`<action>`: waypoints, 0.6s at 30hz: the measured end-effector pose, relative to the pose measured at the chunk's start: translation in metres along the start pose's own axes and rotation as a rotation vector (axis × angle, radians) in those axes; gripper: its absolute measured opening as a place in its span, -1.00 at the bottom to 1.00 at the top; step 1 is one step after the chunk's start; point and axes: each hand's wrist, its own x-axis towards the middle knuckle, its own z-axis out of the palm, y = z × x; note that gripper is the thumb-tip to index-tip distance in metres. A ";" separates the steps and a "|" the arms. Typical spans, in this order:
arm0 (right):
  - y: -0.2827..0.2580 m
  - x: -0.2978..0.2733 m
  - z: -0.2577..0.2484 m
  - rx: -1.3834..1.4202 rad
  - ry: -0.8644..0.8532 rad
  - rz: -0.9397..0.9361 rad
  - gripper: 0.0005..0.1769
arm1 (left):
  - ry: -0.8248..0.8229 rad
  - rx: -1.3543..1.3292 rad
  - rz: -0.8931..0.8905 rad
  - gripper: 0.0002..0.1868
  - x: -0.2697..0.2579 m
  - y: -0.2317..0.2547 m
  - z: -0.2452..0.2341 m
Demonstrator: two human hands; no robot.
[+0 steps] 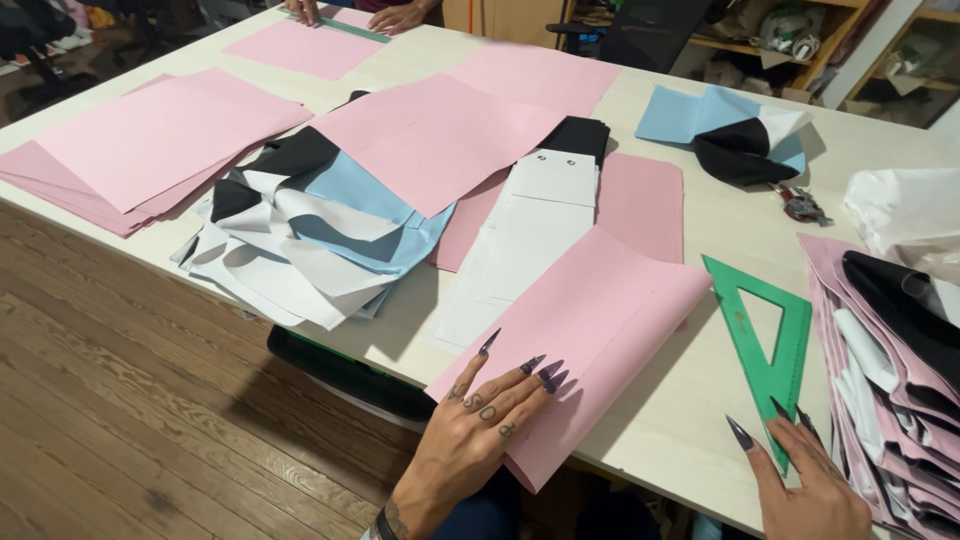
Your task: The recorder marks a leather piece using a ruler and pen, then threads and prepares a sewing machine to sew parts together.
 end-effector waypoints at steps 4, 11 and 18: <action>0.007 0.000 0.005 0.045 0.029 -0.046 -0.62 | -0.029 0.006 -0.031 -0.69 -0.006 -0.005 -0.004; 0.007 0.000 0.004 0.047 0.041 -0.086 -0.62 | -0.012 0.026 -0.094 -0.72 -0.016 -0.011 -0.009; 0.006 0.000 0.004 0.031 0.016 -0.039 -0.62 | -0.010 0.054 -0.074 -0.68 -0.012 -0.023 0.006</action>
